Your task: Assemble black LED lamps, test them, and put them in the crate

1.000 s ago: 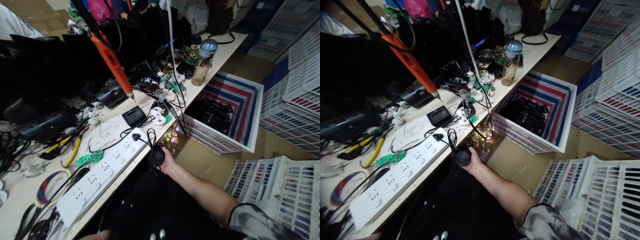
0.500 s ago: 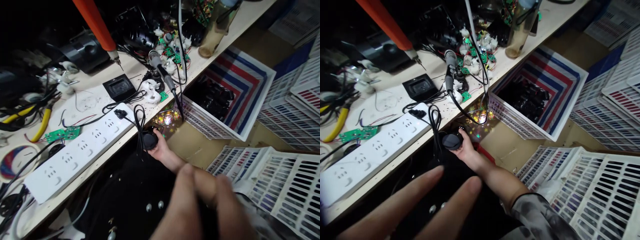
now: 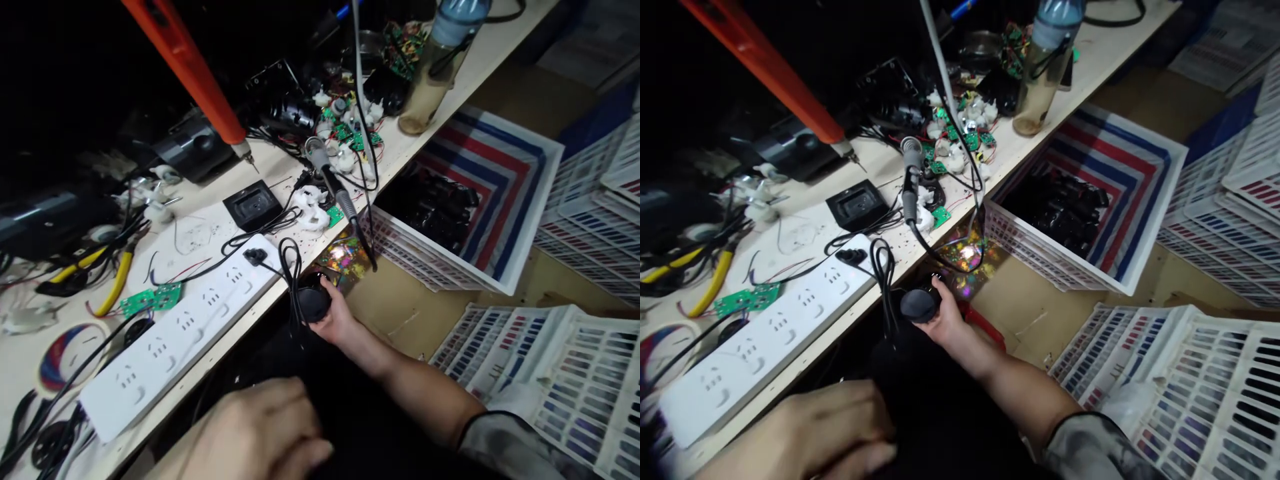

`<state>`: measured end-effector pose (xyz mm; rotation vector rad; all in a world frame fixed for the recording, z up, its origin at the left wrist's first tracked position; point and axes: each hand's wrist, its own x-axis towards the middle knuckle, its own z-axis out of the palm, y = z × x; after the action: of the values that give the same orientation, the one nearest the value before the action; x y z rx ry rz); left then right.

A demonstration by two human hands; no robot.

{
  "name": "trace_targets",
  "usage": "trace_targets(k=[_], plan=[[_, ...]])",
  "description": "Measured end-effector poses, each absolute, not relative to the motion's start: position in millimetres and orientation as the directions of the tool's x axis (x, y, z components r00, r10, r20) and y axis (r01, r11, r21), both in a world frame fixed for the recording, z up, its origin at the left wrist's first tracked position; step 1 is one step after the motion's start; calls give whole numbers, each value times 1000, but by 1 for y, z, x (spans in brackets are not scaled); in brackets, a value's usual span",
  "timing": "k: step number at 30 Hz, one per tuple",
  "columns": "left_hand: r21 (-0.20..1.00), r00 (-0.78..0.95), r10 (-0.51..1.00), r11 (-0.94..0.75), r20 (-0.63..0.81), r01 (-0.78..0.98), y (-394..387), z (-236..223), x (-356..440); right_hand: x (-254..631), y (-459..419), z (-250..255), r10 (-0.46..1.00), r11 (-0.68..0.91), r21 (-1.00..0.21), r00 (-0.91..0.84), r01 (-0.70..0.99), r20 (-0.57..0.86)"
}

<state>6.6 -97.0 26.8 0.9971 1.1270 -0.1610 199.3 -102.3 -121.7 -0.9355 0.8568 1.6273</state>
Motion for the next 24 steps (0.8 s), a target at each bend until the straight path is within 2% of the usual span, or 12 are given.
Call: trace_targets(k=[2,4,10,13,15,18,22,24], plan=[[591,474,354,517,-806,619,-83,21,17,203,-106,-120,413,-230,86,-177,-969,-893],[565,431,366,535,-825,628,-79,6,22,206,-112,-116,419,-245,87,-186,-966,-889],[495,333,391,802,-858,334,-77,-51,57,208,-128,-97,424,-335,77,-224,-939,-877],[382,277,313,890,-909,250,-65,-57,86,207,-131,-89,429,-357,49,-210,-933,-879],[355,255,298,909,-920,219,-58,-56,99,208,-133,-86,429,-361,25,-190,-932,-883],[374,274,309,898,-911,231,-54,-57,106,210,-135,-85,417,-366,8,-172,-931,-893],[291,275,198,887,-941,358,-56,-65,104,211,-136,-85,394,-397,33,-203,-917,-896],[277,277,181,890,-944,362,-58,-69,103,210,-136,-86,397,-408,40,-217,-912,-892]])
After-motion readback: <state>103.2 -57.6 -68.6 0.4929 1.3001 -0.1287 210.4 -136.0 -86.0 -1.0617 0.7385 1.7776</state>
